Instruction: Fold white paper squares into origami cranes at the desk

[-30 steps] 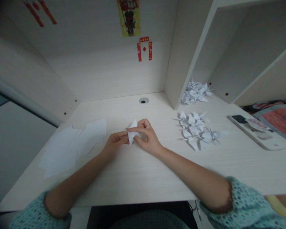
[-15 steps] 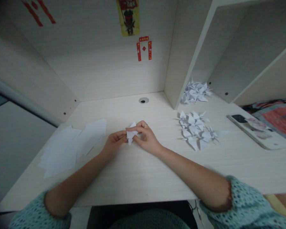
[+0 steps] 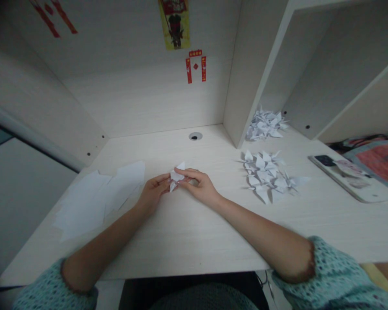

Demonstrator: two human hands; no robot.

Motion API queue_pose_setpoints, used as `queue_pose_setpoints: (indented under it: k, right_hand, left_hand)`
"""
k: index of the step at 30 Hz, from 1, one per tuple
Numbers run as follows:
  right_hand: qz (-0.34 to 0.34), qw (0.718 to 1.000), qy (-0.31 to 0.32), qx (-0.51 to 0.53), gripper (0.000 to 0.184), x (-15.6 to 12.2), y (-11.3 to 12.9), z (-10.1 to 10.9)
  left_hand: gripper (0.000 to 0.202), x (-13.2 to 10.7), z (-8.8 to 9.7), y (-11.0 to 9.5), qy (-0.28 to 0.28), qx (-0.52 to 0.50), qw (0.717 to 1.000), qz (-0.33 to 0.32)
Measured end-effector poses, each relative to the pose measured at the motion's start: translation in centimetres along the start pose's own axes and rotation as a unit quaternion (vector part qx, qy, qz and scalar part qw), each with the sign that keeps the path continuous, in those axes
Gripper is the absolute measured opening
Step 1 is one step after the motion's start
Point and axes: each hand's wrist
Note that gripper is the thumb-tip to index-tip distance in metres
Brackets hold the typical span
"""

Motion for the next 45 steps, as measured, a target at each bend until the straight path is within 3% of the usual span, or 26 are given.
queue_pose_setpoints:
  k: [7, 16, 19, 23, 30, 38, 45]
  right_hand:
    - [-0.015, 1.000, -0.023, 0.008, 0.028, -0.32, -0.26, 0.08]
    - [0.000, 0.999, -0.036, 0.012, 0.023, -0.27, -0.37, 0.07]
    - [-0.030, 0.996, -0.076, 0.039, 0.019, -0.22, -0.53, 0.00]
    - [-0.122, 0.982, -0.116, 0.081, 0.021, -0.20, -0.75, -0.18]
    - [-0.164, 0.973, -0.123, 0.101, 0.019, -0.18, -0.69, -0.28]
    - [-0.135, 0.978, -0.086, 0.135, 0.015, 0.14, -0.82, -0.15]
    - [-0.182, 0.972, -0.073, 0.132, 0.012, 0.12, -0.53, -0.22]
  left_hand:
    - [0.039, -0.36, -0.20, -0.30, 0.002, 0.016, 0.999, -0.030]
    - [0.036, -0.30, -0.06, -0.24, 0.002, 0.026, 1.000, -0.016]
    - [0.033, -0.23, -0.06, -0.08, 0.002, 0.010, 1.000, -0.006]
    - [0.035, -0.30, -0.19, -0.15, -0.004, 0.001, 1.000, -0.007]
    - [0.031, -0.52, -0.27, -0.31, 0.002, -0.008, 1.000, -0.006]
    - [0.035, -0.36, -0.29, -0.06, -0.022, -0.046, 0.999, 0.015]
    - [0.033, -0.37, -0.31, -0.28, -0.020, -0.027, 0.999, 0.000]
Point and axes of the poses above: each hand's wrist, its own x-axis towards the middle knuckle, its own z-axis out of the back of the hand, y = z × x, and after that the axes turned 15 degrees about -y, right-handed
